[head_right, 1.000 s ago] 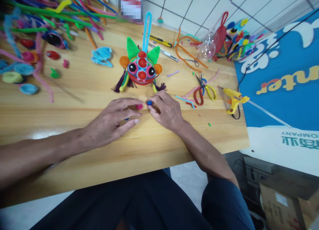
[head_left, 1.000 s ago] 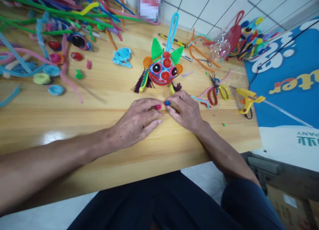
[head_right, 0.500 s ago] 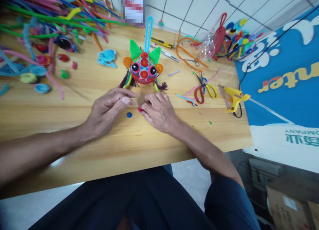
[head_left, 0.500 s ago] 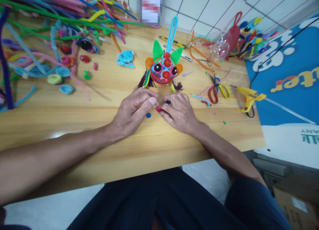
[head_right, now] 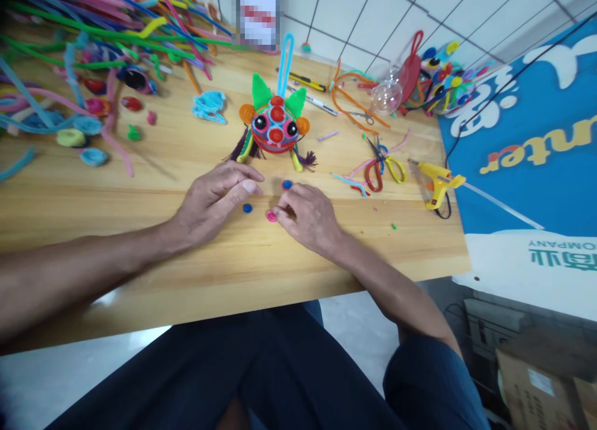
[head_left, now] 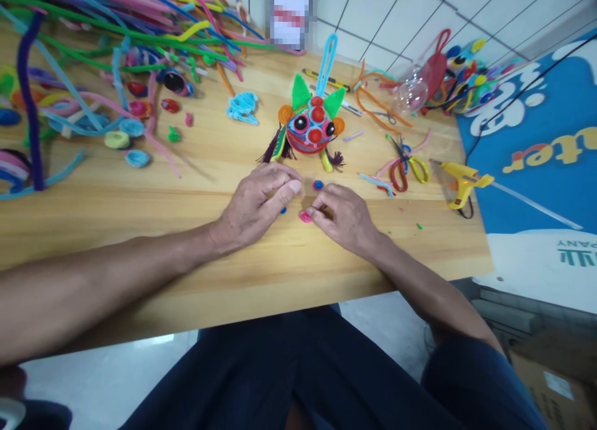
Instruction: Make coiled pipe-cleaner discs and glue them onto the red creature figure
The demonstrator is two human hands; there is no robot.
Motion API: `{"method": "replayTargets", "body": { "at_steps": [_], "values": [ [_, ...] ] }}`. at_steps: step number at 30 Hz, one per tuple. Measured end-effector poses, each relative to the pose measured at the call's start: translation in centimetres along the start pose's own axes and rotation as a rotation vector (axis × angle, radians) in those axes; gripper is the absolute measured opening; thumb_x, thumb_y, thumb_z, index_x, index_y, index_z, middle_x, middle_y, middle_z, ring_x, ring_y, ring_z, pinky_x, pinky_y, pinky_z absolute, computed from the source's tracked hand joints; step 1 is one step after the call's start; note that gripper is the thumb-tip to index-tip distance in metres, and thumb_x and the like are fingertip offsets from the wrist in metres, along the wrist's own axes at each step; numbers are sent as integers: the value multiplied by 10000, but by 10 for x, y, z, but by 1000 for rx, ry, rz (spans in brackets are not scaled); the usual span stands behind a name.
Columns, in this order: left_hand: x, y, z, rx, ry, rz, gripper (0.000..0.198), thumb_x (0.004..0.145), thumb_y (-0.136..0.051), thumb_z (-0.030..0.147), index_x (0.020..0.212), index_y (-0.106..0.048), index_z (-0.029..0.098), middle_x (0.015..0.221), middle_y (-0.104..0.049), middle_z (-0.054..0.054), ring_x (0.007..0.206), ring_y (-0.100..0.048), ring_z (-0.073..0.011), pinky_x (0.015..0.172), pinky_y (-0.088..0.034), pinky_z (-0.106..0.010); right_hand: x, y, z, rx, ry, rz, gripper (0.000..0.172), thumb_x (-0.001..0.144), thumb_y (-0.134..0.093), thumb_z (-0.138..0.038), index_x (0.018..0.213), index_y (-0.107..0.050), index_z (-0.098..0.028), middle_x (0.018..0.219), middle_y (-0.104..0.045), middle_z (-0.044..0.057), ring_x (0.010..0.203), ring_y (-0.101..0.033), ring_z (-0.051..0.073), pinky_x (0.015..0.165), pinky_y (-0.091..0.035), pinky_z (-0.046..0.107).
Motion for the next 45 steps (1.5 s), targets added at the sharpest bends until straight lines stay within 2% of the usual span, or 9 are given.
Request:
{"method": "replayTargets", "body": {
  "at_steps": [4, 8, 12, 25, 31, 34, 38, 41, 45],
  "values": [
    [0, -1, -1, -31, -4, 3, 305, 1078, -516, 373, 869, -683, 226, 1031, -746, -44, 1013, -688, -173, 962, -543, -384, -6, 5, -4, -15, 6, 39, 71, 969, -594, -218, 918, -643, -216, 842, -645, 30, 782, -596, 190, 734, -467, 343],
    [0, -2, -1, -37, 14, 17, 313, 1067, -526, 389, 862, -684, 212, 1036, -759, -55, 1025, -697, -196, 971, -532, -388, -11, 7, -10, -44, 83, 6, 56, 951, -619, -227, 994, -655, -222, 928, -675, 56, 867, -627, 221, 792, -495, 376],
    [-1, -3, -1, -29, 39, 13, 331, 1064, -522, 386, 848, -690, 199, 1044, -765, -63, 1030, -699, -198, 979, -526, -364, -14, 0, -10, -94, 118, -41, 67, 939, -635, -216, 994, -671, -224, 935, -661, 61, 883, -630, 226, 811, -504, 381],
    [0, -3, -2, -29, 48, -9, 352, 1066, -523, 414, 851, -697, 197, 1039, -768, -69, 1020, -702, -199, 973, -530, -362, -13, -4, -12, -198, 178, -28, 81, 981, -610, -260, 992, -682, -224, 991, -702, 75, 913, -636, 228, 785, -463, 387],
    [0, -4, -2, -29, 43, -3, 351, 1067, -519, 405, 838, -688, 200, 1018, -767, -64, 998, -702, -197, 959, -527, -366, -12, -3, -15, -133, 150, 32, 101, 998, -605, -234, 928, -677, -227, 876, -709, 41, 824, -626, 199, 741, -445, 371],
    [0, -4, -2, -27, 28, 1, 338, 1064, -527, 366, 813, -675, 197, 1006, -765, -62, 983, -700, -190, 944, -521, -355, -11, -2, -12, 14, 48, 11, 148, 1009, -605, -253, 881, -673, -223, 820, -669, 18, 752, -598, 164, 702, -461, 327],
    [0, -4, -2, -33, 19, 5, 326, 1059, -538, 357, 803, -662, 197, 996, -767, -56, 977, -700, -187, 944, -522, -349, -11, 1, -5, 79, -66, 35, 86, 968, -649, -222, 885, -671, -216, 796, -633, -4, 682, -560, 137, 628, -444, 291],
    [0, -4, -1, -36, 24, 0, 327, 1059, -536, 365, 810, -666, 198, 1004, -767, -58, 988, -701, -191, 954, -523, -354, -12, 3, -3, 53, -60, 74, 28, 959, -644, -210, 942, -665, -216, 829, -645, 5, 680, -564, 139, 635, -466, 293],
    [0, -3, -1, -33, 42, 0, 345, 1061, -529, 383, 808, -675, 199, 1014, -765, -63, 1003, -703, -200, 966, -523, -366, -14, 0, -5, 54, -4, 52, 79, 961, -639, -212, 1028, -676, -231, 933, -689, 37, 761, -616, 165, 715, -527, 320]
  ]
}}
Point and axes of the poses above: each hand's wrist, its own x-axis towards the middle knuckle, its own y-axis out of the back of the hand, z = x × y, the point moved 2 cm from there along x, towards the middle knuckle
